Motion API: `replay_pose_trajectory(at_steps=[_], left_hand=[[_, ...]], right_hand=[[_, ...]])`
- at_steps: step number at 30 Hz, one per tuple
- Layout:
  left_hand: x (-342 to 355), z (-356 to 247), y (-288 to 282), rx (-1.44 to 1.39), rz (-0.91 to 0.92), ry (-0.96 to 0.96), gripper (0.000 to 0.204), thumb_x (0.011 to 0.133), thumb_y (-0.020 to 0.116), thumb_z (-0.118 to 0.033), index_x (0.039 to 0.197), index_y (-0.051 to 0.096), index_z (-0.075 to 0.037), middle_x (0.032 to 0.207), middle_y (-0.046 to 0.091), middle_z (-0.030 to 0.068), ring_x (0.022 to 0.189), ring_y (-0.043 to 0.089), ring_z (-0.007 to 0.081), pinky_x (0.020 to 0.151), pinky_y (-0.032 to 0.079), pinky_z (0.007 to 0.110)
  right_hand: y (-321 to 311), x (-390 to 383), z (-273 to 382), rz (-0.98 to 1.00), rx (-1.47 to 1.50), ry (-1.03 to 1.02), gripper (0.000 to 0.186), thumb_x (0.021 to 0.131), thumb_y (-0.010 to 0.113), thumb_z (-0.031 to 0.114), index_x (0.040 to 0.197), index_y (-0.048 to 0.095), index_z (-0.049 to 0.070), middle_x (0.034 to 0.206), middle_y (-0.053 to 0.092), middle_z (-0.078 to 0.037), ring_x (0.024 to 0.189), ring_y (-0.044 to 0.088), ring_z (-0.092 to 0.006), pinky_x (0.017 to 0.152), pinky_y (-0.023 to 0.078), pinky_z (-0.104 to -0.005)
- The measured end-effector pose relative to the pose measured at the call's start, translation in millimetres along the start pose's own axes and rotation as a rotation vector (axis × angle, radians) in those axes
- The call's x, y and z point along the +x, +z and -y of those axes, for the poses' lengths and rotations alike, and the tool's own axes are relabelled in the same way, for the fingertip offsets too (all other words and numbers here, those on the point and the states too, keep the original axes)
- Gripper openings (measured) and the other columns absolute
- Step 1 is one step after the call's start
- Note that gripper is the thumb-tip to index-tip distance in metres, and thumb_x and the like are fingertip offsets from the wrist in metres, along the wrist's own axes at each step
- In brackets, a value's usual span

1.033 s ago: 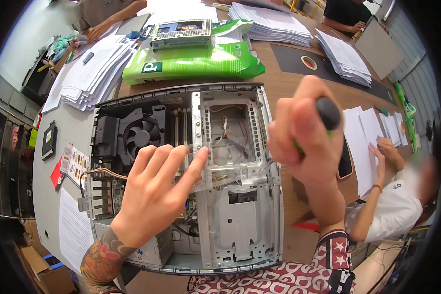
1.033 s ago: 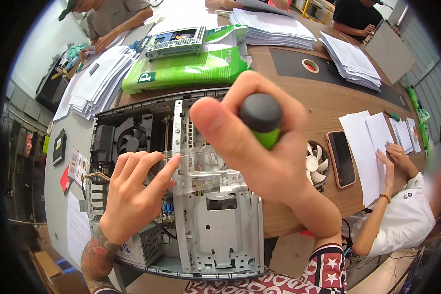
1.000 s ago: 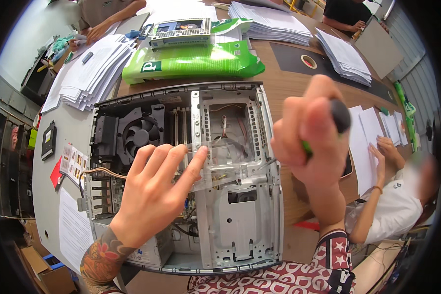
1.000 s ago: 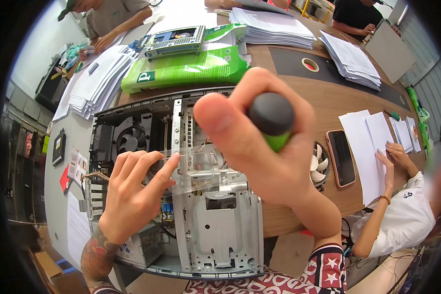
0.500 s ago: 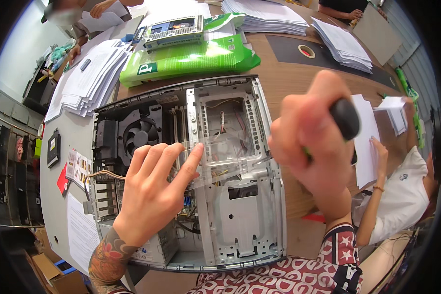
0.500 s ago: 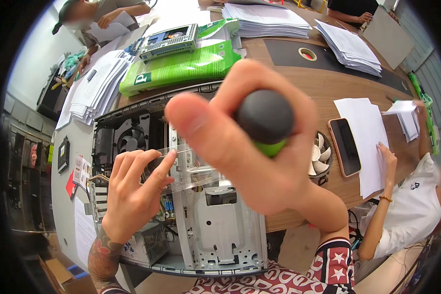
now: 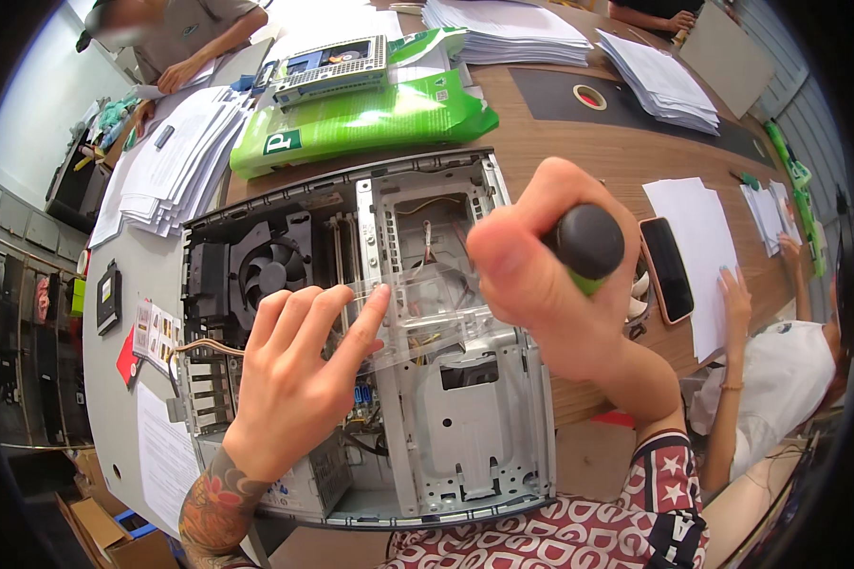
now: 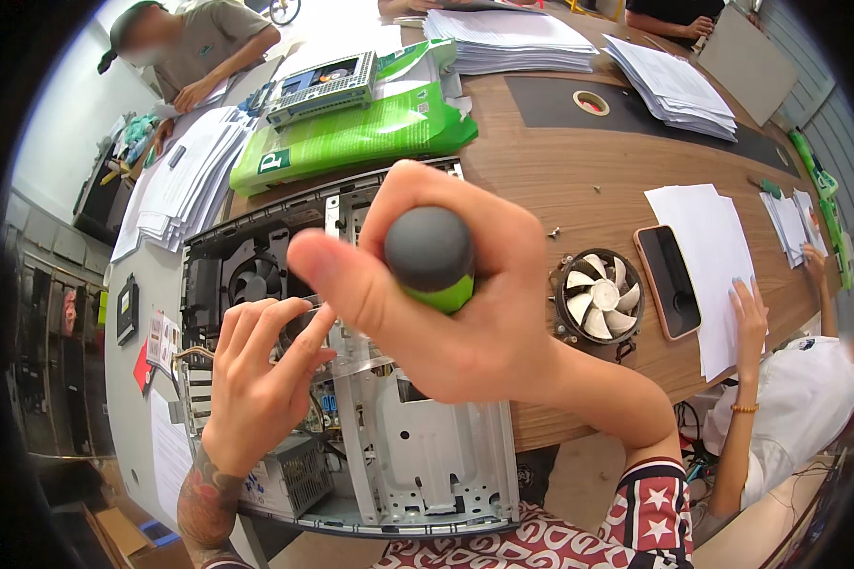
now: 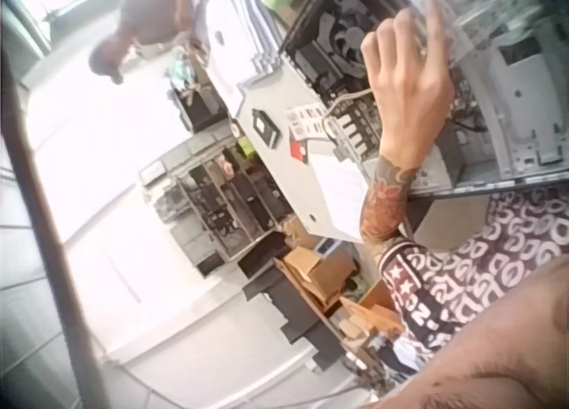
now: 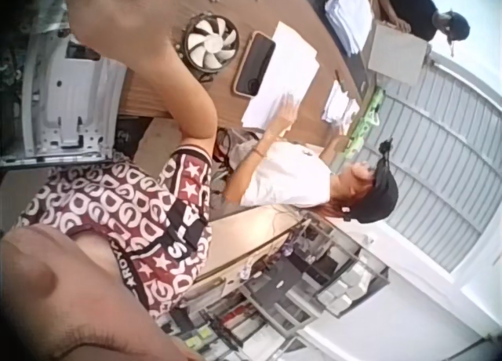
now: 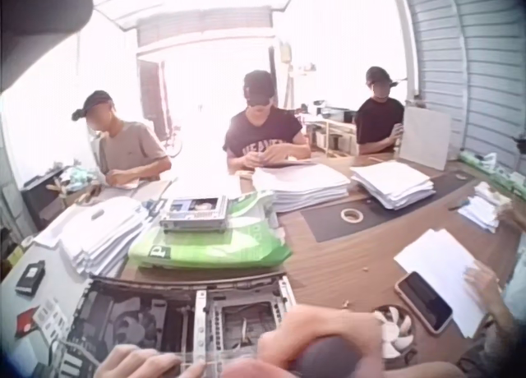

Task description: The person uses a screwdriver to remove and replace components inside an open computer chassis, handling a clear plastic part and managing internal wires.

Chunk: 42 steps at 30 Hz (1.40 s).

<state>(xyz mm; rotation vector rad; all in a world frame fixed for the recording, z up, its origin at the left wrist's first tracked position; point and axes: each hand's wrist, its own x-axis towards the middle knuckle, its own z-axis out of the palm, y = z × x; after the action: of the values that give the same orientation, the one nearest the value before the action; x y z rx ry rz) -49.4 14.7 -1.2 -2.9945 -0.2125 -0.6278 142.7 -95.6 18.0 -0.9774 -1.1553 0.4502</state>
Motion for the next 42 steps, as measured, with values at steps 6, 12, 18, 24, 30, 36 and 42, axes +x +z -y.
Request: replay_pose_trajectory(at_steps=[6,12,18,24,30,36,42], left_hand=[[1.9,-2.3,-2.8,-0.023,-0.011,-0.008,0.045,0.075,0.072,-0.01,0.119,0.065,-0.007,0.101,0.057,0.0095,0.09,0.056,0.0266,0.08,0.045,0.04],[-3.2,-0.8,-0.4,-0.032,0.006,-0.04,0.046,0.074,0.073,-0.009,0.119,0.065,-0.008,0.102,0.057,0.0098,0.092,0.056,0.0284,0.08,0.046,0.042],[1.7,-2.8,-2.0,-0.034,0.005,-0.023,0.045,0.075,0.073,-0.01,0.119,0.065,-0.008,0.102,0.057,0.0098,0.092,0.056,0.0282,0.08,0.046,0.042],[0.6,-2.9,-3.3,-0.031,0.007,-0.034,0.045,0.075,0.073,-0.009,0.119,0.066,-0.008,0.102,0.057,0.01,0.092,0.056,0.0282,0.08,0.046,0.042],[1.3,-3.4,-3.1,-0.032,0.008,-0.039,0.044,0.075,0.073,-0.009,0.118,0.066,-0.008,0.102,0.057,0.0098,0.092,0.056,0.0281,0.08,0.046,0.042],[1.7,-3.8,-2.9,-0.04,0.008,-0.039,0.044,0.075,0.073,-0.009,0.118,0.066,-0.009,0.103,0.057,0.0099,0.092,0.056,0.0286,0.08,0.046,0.042],[0.5,-2.4,-2.9,-0.045,0.01,-0.035,0.042,0.075,0.073,-0.009,0.117,0.066,-0.008,0.103,0.057,0.0104,0.093,0.056,0.0296,0.08,0.046,0.043]], right_hand=[[-0.1,0.4,7.8,-0.045,0.04,0.075,0.025,0.095,0.06,0.012,0.078,0.042,0.008,0.052,0.042,0.002,0.042,0.035,-0.003,0.038,0.025,-0.021],[-17.9,-0.2,12.5,0.028,0.047,-0.062,0.019,0.099,0.052,0.021,0.089,0.039,0.011,0.053,0.04,-0.003,0.037,0.03,-0.0068,0.035,0.024,-0.0231],[3.2,4.2,2.7,-0.072,0.06,0.128,0.024,0.097,0.058,0.018,0.081,0.04,0.01,0.05,0.037,0.003,0.038,0.03,-0.0042,0.037,0.021,-0.0231],[2.3,2.2,5.7,-0.096,0.101,0.138,0.027,0.095,0.061,0.015,0.077,0.041,0.01,0.05,0.037,0.004,0.039,0.03,-0.0029,0.038,0.02,-0.0234],[1.7,2.3,2.5,-0.065,0.076,0.069,0.025,0.095,0.061,0.012,0.077,0.043,0.008,0.051,0.04,0.003,0.04,0.032,-0.0023,0.038,0.022,-0.022],[0.1,3.7,2.3,-0.018,0.076,0.086,0.025,0.094,0.061,0.012,0.077,0.044,0.007,0.049,0.042,0.003,0.04,0.033,-0.0025,0.038,0.024,-0.0216],[-6.5,8.2,12.7,0.123,0.183,0.181,0.026,0.085,0.067,0.007,0.066,0.049,0.005,0.053,0.047,0.001,0.046,0.04,-0.0045,0.042,0.028,-0.0235]])
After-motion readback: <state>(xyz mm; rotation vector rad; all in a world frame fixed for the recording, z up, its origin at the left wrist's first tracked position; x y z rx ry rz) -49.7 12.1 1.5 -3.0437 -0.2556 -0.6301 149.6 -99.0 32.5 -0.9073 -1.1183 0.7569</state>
